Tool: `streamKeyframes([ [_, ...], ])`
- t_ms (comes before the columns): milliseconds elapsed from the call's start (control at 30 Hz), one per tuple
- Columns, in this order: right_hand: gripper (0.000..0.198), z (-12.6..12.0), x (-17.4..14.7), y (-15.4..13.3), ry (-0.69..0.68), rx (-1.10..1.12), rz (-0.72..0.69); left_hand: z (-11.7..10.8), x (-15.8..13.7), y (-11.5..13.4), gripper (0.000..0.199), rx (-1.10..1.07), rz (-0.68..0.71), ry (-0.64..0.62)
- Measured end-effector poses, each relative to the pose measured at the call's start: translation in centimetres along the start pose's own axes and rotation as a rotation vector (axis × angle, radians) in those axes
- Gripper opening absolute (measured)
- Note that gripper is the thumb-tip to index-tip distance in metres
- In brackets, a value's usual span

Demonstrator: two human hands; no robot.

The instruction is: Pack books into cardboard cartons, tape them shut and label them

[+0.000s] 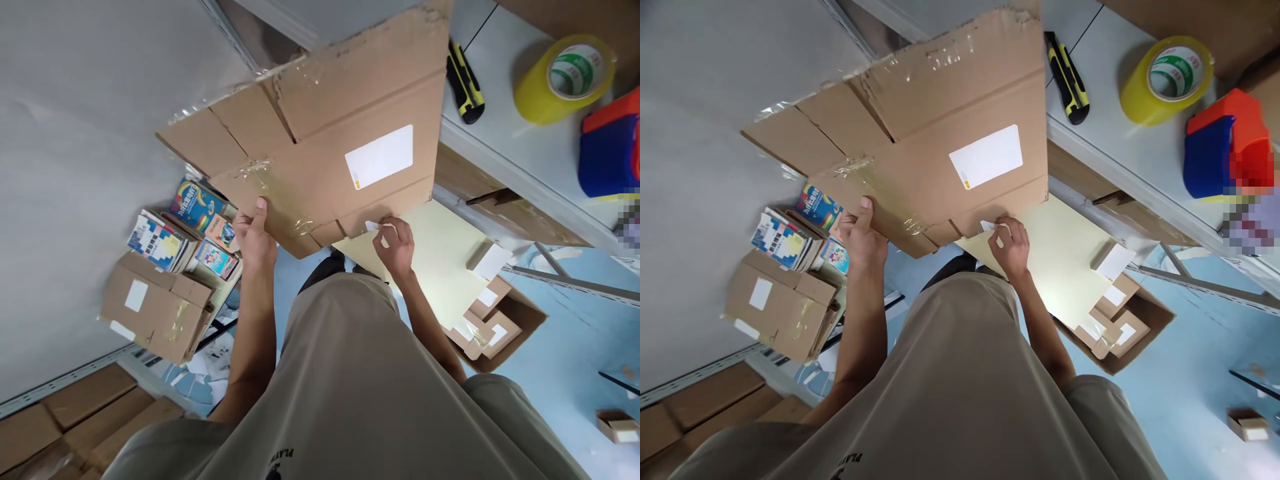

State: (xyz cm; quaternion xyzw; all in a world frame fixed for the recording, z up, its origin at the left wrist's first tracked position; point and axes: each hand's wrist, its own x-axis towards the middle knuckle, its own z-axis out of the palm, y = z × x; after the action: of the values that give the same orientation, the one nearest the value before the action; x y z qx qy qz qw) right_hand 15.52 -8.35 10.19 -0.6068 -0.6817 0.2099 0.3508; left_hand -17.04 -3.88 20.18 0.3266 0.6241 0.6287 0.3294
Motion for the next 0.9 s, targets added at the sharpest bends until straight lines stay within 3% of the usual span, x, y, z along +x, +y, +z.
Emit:
streamKeyframes([
  [167,0.022,0.0,-3.5,-1.4,-0.499,0.094,-0.22,0.4,0.4,0.0,0.07,-0.042,-0.001,0.026],
  [233,0.021,-0.6,-5.0,-1.6,-0.603,0.09,-0.276,0.4,0.9,0.2,0.071,-0.051,-0.009,-0.014],
  [300,0.02,-2.0,-6.1,-1.7,-0.554,0.081,-0.283,0.3,1.4,0.4,0.071,-0.042,-0.023,-0.059],
  [433,0.016,-6.7,-6.2,-2.2,-0.293,0.156,-0.227,0.0,1.7,0.3,0.064,-0.016,-0.086,-0.152],
  [567,0.008,-10.9,-5.2,-3.7,-0.077,0.252,-0.143,1.2,0.7,-1.2,0.06,0.033,-0.203,-0.323],
  [733,0.005,-13.1,-3.7,-4.8,0.119,0.269,-0.069,5.8,-1.4,-5.2,0.066,0.083,-0.366,-0.608],
  [833,0.012,-13.4,-3.0,-4.6,0.155,0.269,-0.015,9.3,-2.1,-8.1,0.065,0.2,-0.445,-0.745],
  [900,0.016,-13.3,-2.7,-4.3,0.159,0.286,0.011,11.5,-2.1,-9.8,0.06,0.326,-0.413,-0.778],
])
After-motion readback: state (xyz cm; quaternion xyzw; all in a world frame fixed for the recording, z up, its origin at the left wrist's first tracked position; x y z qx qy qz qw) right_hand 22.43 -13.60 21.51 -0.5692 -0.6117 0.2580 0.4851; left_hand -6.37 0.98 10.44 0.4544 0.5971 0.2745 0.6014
